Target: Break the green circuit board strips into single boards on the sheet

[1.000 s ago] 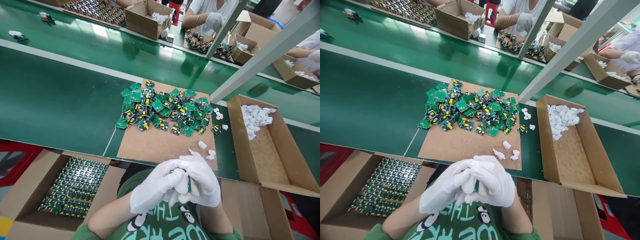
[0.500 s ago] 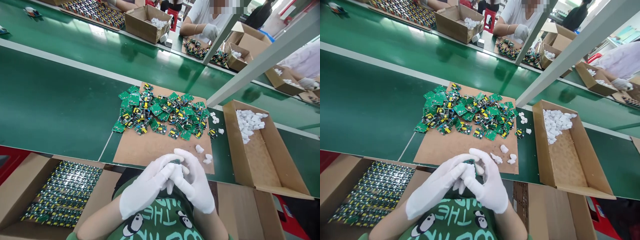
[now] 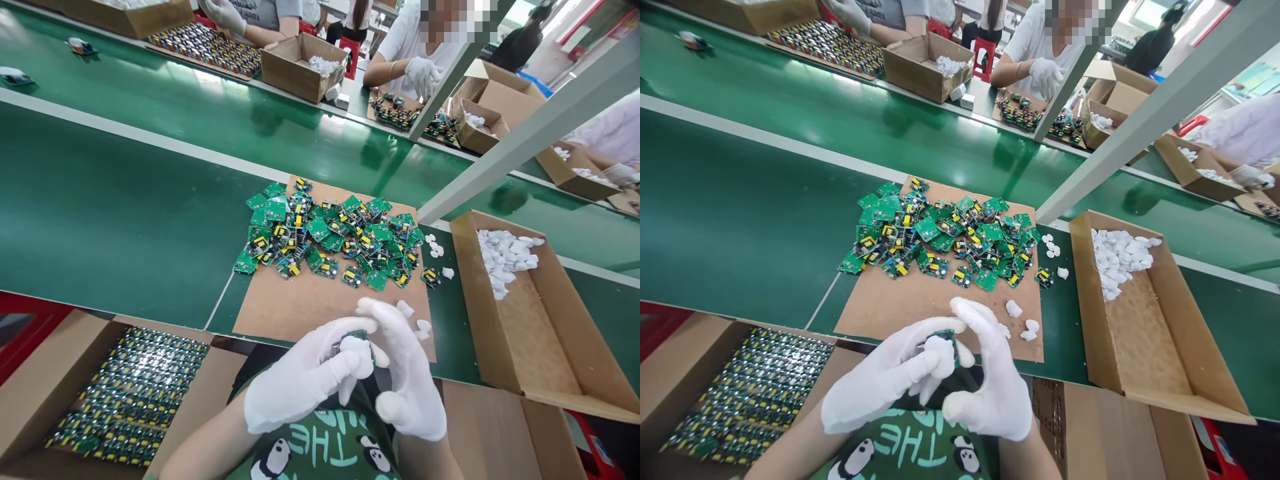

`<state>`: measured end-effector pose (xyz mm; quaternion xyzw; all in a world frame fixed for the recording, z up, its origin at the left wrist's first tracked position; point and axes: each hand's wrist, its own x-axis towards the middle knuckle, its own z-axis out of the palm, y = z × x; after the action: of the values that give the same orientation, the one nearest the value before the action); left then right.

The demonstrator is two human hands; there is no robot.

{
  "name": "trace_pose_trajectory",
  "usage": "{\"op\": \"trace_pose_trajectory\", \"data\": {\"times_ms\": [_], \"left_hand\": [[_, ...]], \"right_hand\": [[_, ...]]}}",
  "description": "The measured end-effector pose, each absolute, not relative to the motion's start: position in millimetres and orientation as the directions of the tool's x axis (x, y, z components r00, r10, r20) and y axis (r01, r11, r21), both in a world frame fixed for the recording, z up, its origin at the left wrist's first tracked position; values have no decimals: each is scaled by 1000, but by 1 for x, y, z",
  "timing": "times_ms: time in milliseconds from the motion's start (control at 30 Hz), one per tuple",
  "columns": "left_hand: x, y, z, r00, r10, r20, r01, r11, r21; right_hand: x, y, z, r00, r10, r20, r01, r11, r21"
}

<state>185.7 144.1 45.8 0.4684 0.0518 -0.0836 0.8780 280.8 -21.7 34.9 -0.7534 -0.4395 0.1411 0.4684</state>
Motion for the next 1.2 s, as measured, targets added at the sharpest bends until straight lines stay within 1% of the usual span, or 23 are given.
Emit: {"op": "trace_pose_trajectory", "data": {"times_ms": [67,133,233,300,367,400,433,500,533,567,600,633,667,700,767,800,833,867,933,1000,1100,1200], "left_hand": [[187,146,44,984,-121,-132,177,545,819],[189,147,44,986,-119,-113,160,527,834],[194,146,43,987,-66,-144,159,449,879],[196,147,39,988,-48,-147,154,389,908],[198,152,31,992,-48,-113,123,372,920],[198,157,26,995,-25,-98,100,369,924],[198,162,22,995,29,-98,81,351,933],[194,173,13,962,237,-139,79,245,966],[192,179,10,919,360,-163,111,160,981],[188,184,8,867,468,-172,158,70,985],[185,189,6,817,555,-158,203,-21,979],[182,193,4,774,624,-108,230,-118,966],[180,197,2,736,677,-21,235,-226,946],[178,200,0,698,709,94,225,-342,913],[177,208,-4,626,702,340,199,-565,801],[177,214,-7,605,673,426,208,-650,731],[177,220,-9,600,642,477,231,-710,665],[178,226,-12,609,617,498,264,-750,606],[179,242,-17,643,593,485,341,-788,513],[181,256,-22,680,588,438,404,-799,444],[187,273,-27,721,582,375,454,-806,379],[195,279,-27,761,559,330,443,-819,366]], "right_hand": [[288,-20,36,473,823,314,692,-127,-711],[293,-16,40,383,846,372,801,-103,-590],[295,-7,50,313,887,339,881,-138,-452],[294,-1,59,290,907,305,904,-155,-399],[297,5,69,274,914,298,903,-138,-408],[302,8,74,272,909,315,895,-118,-431],[309,13,79,278,900,337,882,-100,-460],[335,27,86,330,866,376,845,-95,-526],[353,37,89,391,843,369,818,-135,-559],[374,48,90,467,818,337,784,-206,-586],[397,61,90,568,766,300,741,-318,-591],[422,73,89,683,685,253,677,-466,-569],[446,86,87,763,629,151,607,-617,-501],[469,97,83,799,591,110,567,-680,-466],[508,113,75,850,524,54,499,-768,-401],[523,118,70,866,501,19,472,-802,-366],[534,120,67,875,484,-20,451,-829,-331],[542,120,65,880,472,-57,437,-849,-297],[552,115,64,877,468,-112,432,-868,-246],[551,104,69,870,480,-110,449,-865,-224],[530,73,83,861,508,-17,491,-840,-232],[478,25,92,824,555,113,562,-779,-276]]}}
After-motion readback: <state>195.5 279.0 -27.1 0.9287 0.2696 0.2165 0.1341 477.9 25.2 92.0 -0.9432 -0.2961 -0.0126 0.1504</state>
